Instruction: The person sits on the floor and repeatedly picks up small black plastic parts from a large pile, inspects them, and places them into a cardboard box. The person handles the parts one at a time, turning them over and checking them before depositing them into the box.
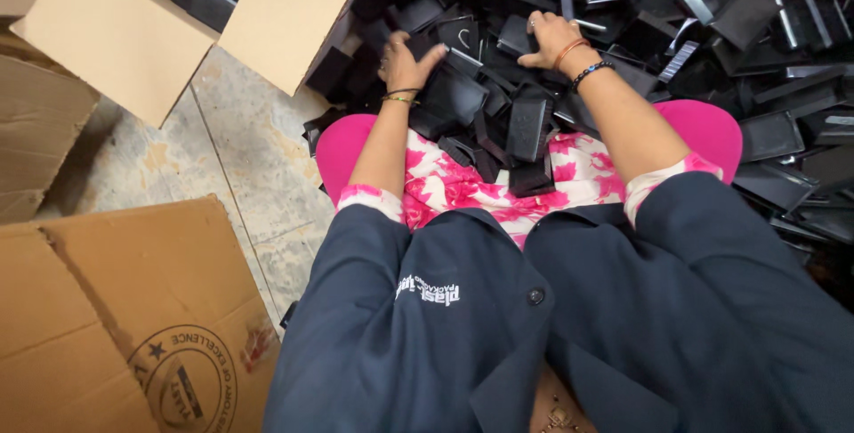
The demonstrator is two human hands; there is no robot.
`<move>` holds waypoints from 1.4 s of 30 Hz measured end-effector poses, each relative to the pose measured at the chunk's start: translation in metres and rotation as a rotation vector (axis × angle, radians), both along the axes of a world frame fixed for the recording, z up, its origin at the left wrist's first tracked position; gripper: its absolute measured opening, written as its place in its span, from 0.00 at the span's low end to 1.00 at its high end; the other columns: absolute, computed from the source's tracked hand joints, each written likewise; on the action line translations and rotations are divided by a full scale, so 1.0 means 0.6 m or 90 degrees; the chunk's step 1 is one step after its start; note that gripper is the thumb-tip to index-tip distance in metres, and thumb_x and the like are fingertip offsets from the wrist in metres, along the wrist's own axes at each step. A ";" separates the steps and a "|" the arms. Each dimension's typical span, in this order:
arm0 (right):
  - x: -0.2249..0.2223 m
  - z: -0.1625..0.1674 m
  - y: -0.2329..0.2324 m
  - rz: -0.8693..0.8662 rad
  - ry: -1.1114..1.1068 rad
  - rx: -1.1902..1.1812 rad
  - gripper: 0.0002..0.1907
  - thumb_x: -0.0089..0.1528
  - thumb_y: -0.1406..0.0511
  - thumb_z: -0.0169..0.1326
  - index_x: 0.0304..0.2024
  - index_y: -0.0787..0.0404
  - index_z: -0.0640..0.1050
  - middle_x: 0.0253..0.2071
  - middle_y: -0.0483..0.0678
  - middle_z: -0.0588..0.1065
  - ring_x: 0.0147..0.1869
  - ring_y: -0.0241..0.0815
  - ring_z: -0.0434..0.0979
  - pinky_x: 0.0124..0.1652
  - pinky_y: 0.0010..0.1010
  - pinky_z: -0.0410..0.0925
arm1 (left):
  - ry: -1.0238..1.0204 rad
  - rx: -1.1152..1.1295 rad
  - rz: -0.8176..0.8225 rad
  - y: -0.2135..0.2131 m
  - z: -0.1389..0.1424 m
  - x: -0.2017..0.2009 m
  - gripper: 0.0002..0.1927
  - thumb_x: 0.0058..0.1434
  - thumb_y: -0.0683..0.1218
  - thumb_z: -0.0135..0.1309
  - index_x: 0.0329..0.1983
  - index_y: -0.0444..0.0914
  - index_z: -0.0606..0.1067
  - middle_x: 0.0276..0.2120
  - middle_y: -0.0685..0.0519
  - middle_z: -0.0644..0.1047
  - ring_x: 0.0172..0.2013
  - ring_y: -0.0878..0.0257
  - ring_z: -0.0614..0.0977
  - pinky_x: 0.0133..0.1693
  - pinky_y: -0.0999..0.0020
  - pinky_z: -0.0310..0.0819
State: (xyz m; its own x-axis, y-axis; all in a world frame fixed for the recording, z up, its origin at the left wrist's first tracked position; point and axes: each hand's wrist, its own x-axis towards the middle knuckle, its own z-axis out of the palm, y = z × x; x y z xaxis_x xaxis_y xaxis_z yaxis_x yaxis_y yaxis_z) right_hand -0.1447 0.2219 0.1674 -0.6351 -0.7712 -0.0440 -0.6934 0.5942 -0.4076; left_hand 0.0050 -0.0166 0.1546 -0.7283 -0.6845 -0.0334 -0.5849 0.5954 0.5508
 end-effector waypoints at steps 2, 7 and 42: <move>0.014 0.009 0.009 -0.011 0.093 -0.047 0.36 0.51 0.52 0.71 0.56 0.59 0.73 0.50 0.61 0.73 0.56 0.66 0.72 0.56 0.54 0.66 | 0.216 0.033 0.054 0.004 0.008 -0.008 0.43 0.53 0.71 0.61 0.62 0.40 0.68 0.58 0.45 0.74 0.58 0.49 0.76 0.61 0.54 0.68; 0.114 0.040 0.019 -0.125 -0.274 -0.449 0.31 0.57 0.57 0.72 0.58 0.58 0.73 0.52 0.53 0.75 0.56 0.48 0.77 0.55 0.38 0.73 | 0.607 0.519 -0.010 0.067 0.009 0.011 0.34 0.77 0.68 0.35 0.70 0.38 0.65 0.66 0.49 0.69 0.67 0.56 0.68 0.69 0.61 0.57; 0.217 0.040 0.047 -0.070 -0.251 -0.544 0.25 0.63 0.63 0.66 0.59 0.64 0.73 0.59 0.58 0.73 0.62 0.49 0.75 0.59 0.34 0.69 | 0.596 0.866 -0.017 0.188 0.022 0.063 0.30 0.65 0.43 0.61 0.65 0.27 0.63 0.52 0.45 0.75 0.49 0.61 0.79 0.52 0.67 0.76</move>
